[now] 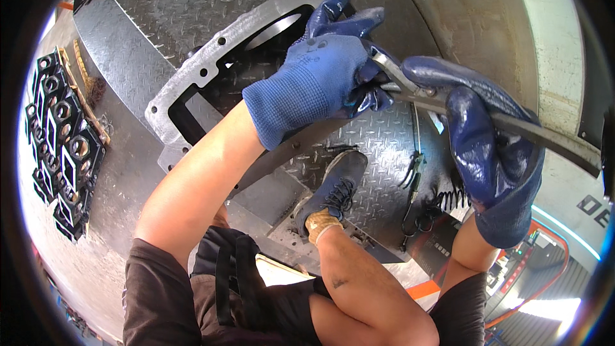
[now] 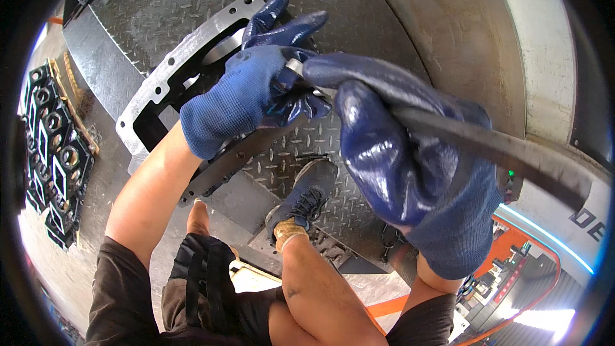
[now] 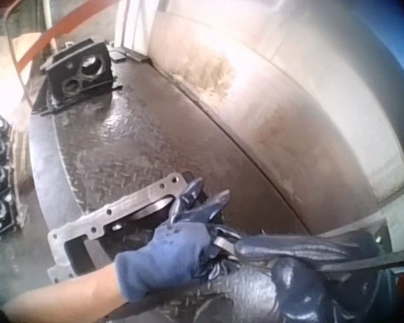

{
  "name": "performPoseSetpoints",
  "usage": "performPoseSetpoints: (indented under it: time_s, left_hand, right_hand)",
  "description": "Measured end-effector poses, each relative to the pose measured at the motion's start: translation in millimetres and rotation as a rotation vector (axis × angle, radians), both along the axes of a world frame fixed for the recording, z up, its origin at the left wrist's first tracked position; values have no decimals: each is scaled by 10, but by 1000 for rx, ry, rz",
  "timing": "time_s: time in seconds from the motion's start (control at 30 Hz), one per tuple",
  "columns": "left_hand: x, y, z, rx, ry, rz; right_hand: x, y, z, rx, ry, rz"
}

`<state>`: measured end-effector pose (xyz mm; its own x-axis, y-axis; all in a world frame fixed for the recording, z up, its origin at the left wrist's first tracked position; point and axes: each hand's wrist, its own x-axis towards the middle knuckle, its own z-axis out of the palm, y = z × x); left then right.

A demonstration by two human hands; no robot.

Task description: The person uses a vernier caliper to measure the internal and external dimensions of a large black metal casting on a workbench. They insert the tool into various openings, adjust the slider to fit the features, and then hold the caliper up to read the measurement scale several times.

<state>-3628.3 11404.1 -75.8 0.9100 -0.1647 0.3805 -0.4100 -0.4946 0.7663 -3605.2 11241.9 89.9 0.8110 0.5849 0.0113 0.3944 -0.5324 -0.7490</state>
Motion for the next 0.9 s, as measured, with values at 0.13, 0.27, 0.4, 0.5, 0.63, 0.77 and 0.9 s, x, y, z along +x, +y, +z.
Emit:
performPoseSetpoints:
  time_s: [0.13, 0.27, 0.4, 0.5, 0.63, 0.77, 0.9]
  left_hand:
    - [38, -14, 74, 2, 31, -1]
    - [-3, 1, -58, -14, 2, -2]
    - [30, -35, -16, 25, 18, -2]
    - [30, -69, -34, 41, 17, 56]
    - [34, -48, -49, 100, -123, 79]
    - [30, -34, 64, 124, 64, 28]
    - [10, 4, 42, 105, 50, 3]
  right_hand:
    - [-9, 30, 86, -176, -61, 40]
    - [-41, -17, -10, -219, -155, 19]
    - [-91, 94, 94, -226, -78, -35]
    - [3, -28, 27, -225, -99, 44]
    - [-5, -9, -22, -122, -118, 45]
    - [16, -55, -80, -96, -223, 62]
    - [27, 12, -142, 23, -143, 122]
